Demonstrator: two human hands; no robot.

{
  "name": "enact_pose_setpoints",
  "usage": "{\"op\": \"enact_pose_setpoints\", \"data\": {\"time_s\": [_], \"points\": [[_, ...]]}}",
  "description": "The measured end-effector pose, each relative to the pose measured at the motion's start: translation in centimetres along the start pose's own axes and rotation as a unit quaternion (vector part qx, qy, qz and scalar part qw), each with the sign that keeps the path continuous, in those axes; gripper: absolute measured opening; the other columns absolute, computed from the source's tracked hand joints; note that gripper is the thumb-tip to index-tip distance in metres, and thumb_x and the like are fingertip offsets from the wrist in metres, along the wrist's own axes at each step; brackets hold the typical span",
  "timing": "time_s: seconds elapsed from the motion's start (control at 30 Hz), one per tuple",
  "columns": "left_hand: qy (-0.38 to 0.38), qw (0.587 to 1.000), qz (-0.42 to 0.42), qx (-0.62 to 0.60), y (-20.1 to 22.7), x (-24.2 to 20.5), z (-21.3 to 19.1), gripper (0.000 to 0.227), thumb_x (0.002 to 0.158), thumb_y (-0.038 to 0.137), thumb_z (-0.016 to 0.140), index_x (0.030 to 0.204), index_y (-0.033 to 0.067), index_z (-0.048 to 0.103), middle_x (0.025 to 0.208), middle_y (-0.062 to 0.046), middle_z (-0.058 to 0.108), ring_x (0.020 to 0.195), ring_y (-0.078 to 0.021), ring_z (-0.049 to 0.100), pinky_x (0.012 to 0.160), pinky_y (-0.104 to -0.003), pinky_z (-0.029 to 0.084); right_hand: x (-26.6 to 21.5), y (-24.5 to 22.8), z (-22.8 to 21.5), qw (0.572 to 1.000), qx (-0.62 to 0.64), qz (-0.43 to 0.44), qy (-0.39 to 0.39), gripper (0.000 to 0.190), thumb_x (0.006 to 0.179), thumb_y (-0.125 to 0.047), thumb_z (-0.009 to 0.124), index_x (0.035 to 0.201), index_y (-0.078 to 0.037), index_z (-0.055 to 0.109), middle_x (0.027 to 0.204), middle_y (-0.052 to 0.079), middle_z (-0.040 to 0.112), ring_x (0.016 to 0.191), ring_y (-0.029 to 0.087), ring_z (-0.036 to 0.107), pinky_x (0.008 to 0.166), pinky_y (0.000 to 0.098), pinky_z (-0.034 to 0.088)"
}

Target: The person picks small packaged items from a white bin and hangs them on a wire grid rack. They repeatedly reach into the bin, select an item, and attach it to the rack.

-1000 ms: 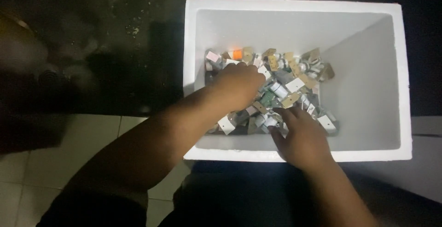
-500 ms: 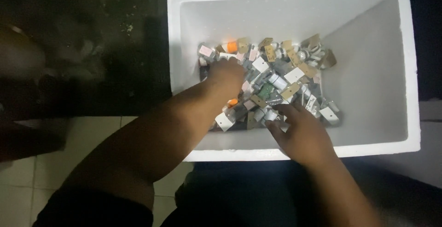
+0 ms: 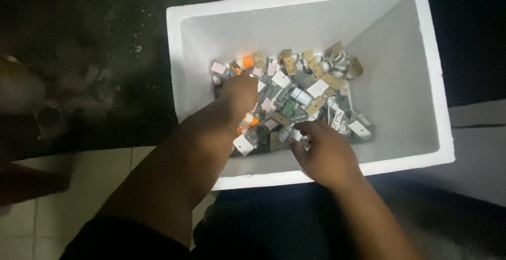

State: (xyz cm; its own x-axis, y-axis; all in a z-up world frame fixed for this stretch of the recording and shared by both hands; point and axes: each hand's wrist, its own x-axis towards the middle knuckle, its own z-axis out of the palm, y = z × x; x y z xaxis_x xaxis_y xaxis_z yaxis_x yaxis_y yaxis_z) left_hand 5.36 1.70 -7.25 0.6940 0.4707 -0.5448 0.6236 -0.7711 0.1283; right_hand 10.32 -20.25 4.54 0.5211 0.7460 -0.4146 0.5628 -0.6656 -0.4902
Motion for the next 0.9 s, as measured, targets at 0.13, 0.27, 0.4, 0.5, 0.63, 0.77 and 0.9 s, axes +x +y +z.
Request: {"op": "enact_pose_setpoints", "data": {"time_s": [0.13,0.27,0.4,0.5,0.63,0.77,0.9], "points": [[-0.007,0.999,0.003,-0.036,0.6,-0.9,-0.3,0.026,0.100,0.006,0.054,0.118,0.0002,0.073,0.122,-0.023,0.068,0.110,-0.0392,0.072,0.090,-0.055,0.058,0.0,0.1,0.2,1.000,-0.010,-0.001,0.014,0.035,0.093,-0.019,0.064,0.125,-0.007,0.071,0.111,0.020,0.073,0.100,0.040,0.074,0.075,0.0485,0.062],[0.020,0.997,0.061,0.032,-0.1,0.6,1.4,0.018,0.097,0.007,0.059,0.101,0.0019,0.076,0.095,-0.016,0.072,0.095,-0.0343,0.075,0.083,-0.049,0.057,-0.2,0.0,0.1,1.000,0.015,0.001,0.014,0.039,0.092,-0.025,0.067,0.126,-0.006,0.070,0.111,0.021,0.073,0.099,0.042,0.074,0.076,0.0503,0.062],[0.079,0.972,0.171,-0.137,0.8,-2.0,-2.0,0.026,0.101,0.020,0.057,0.096,0.0001,0.072,0.085,-0.020,0.067,0.090,-0.0403,0.071,0.085,-0.051,0.054,-0.4,0.1,0.2,0.998,0.047,0.012,0.045,0.047,0.090,-0.027,0.071,0.130,-0.004,0.066,0.114,0.023,0.071,0.102,0.044,0.072,0.076,0.0527,0.062],[0.111,0.921,0.268,-0.260,1.7,-4.0,-3.9,0.028,0.100,0.016,0.053,0.082,-0.0055,0.057,0.078,-0.032,0.055,0.083,-0.0583,0.059,0.072,-0.057,0.047,-0.4,-0.3,-0.4,0.991,0.109,0.024,0.073,0.060,0.088,-0.017,0.073,0.141,0.003,0.053,0.122,0.029,0.065,0.110,0.047,0.068,0.083,0.0541,0.061],[0.089,0.896,0.228,-0.369,4.0,-8.7,-7.2,0.028,0.097,0.017,0.053,0.073,0.0026,0.056,0.093,-0.023,0.071,0.090,-0.0488,0.068,0.073,-0.047,0.054,-0.9,-1.0,-0.8,0.981,0.156,0.012,0.114,0.087,0.078,-0.019,0.085,0.148,0.008,0.042,0.130,0.033,0.061,0.113,0.051,0.066,0.086,0.0556,0.061],[0.038,0.895,0.164,-0.413,5.2,-9.9,-7.1,0.028,0.098,0.025,0.057,0.075,0.0087,0.059,0.071,-0.013,0.062,0.073,-0.0338,0.066,0.066,-0.032,0.051,-1.0,0.7,0.0,0.971,0.192,-0.001,0.140,0.059,0.086,-0.007,0.074,0.140,0.003,0.053,0.120,0.030,0.066,0.106,0.052,0.068,0.080,0.0533,0.062],[0.040,0.884,0.163,-0.436,4.9,-10.3,-8.6,0.029,0.095,0.038,0.065,0.097,0.0089,0.066,0.081,-0.013,0.068,0.081,-0.0278,0.072,0.068,-0.036,0.052,-1.2,1.5,0.2,0.936,0.314,0.018,0.160,0.038,0.095,-0.009,0.063,0.133,0.000,0.062,0.121,0.030,0.069,0.114,0.053,0.065,0.083,0.0523,0.060]]}}
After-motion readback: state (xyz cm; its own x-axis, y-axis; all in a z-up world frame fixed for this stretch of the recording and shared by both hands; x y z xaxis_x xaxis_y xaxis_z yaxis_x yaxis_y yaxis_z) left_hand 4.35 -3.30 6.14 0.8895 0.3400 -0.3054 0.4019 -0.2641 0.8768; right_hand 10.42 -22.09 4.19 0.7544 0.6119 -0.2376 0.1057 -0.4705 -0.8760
